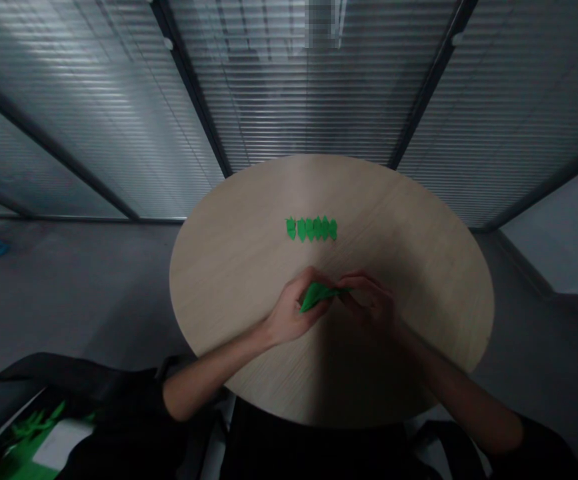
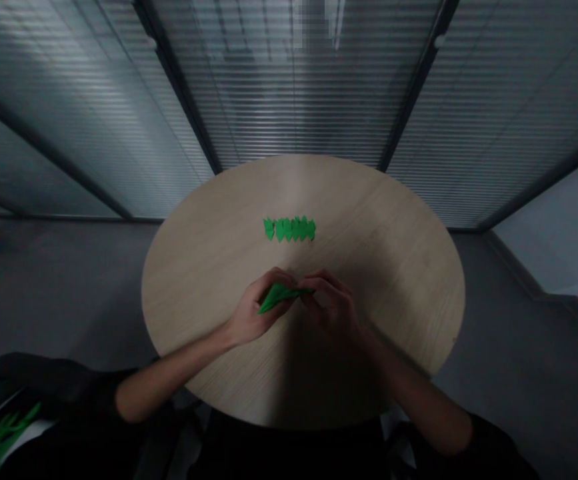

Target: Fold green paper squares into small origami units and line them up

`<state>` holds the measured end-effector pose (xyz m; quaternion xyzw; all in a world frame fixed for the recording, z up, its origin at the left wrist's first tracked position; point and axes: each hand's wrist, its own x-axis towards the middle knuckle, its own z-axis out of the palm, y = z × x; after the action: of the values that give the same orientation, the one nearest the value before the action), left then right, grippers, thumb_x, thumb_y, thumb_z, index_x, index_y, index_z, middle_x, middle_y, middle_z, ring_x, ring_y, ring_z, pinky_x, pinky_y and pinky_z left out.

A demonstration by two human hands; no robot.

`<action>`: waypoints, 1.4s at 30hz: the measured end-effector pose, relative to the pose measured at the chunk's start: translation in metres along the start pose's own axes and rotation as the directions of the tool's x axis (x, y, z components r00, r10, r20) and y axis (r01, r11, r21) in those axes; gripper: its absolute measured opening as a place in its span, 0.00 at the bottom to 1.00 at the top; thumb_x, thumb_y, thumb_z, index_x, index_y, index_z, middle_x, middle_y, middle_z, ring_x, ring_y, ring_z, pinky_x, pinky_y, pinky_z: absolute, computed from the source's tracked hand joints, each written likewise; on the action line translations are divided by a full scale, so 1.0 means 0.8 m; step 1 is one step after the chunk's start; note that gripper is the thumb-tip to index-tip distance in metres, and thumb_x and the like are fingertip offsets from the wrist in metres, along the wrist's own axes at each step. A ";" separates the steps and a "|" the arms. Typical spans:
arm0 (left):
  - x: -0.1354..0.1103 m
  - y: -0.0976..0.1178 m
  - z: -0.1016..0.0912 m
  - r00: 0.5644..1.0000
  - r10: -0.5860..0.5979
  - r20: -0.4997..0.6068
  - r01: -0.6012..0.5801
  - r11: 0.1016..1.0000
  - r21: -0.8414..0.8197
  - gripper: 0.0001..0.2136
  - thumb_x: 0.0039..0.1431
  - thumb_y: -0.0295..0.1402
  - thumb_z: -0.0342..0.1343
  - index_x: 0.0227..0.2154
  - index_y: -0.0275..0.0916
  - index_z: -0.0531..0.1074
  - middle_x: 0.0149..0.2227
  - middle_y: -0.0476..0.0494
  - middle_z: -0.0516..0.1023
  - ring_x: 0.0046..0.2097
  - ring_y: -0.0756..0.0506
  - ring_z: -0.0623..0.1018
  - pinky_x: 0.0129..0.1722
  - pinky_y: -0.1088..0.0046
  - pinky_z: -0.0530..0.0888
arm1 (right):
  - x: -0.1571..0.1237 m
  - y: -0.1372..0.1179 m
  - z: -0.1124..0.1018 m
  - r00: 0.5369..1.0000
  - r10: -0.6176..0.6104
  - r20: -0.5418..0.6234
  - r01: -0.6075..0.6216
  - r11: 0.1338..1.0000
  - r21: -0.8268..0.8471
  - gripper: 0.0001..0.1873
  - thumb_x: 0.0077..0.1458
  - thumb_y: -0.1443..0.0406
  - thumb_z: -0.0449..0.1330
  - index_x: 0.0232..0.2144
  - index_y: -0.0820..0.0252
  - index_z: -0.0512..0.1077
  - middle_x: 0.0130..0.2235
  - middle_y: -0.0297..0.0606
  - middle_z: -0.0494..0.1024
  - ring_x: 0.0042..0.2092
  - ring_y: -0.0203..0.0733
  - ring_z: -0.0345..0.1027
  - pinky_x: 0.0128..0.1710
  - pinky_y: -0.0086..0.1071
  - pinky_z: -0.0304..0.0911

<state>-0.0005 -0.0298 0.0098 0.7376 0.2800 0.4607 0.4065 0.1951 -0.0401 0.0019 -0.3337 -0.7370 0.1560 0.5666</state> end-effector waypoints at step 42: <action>0.008 0.003 -0.007 0.982 -0.157 -0.103 0.150 0.986 -0.078 0.06 0.62 0.33 0.66 0.33 0.38 0.76 0.35 0.44 0.82 0.37 0.47 0.80 0.38 0.69 0.77 | 0.004 0.004 -0.006 0.921 0.361 0.149 -0.388 0.890 0.240 0.07 0.60 0.59 0.69 0.33 0.55 0.81 0.36 0.38 0.84 0.36 0.39 0.81 0.37 0.31 0.80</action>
<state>-0.0026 -0.0239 0.0161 0.6730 0.3414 0.4769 0.4506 0.2002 -0.0363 0.0040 -0.3824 -0.6589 0.3759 0.5275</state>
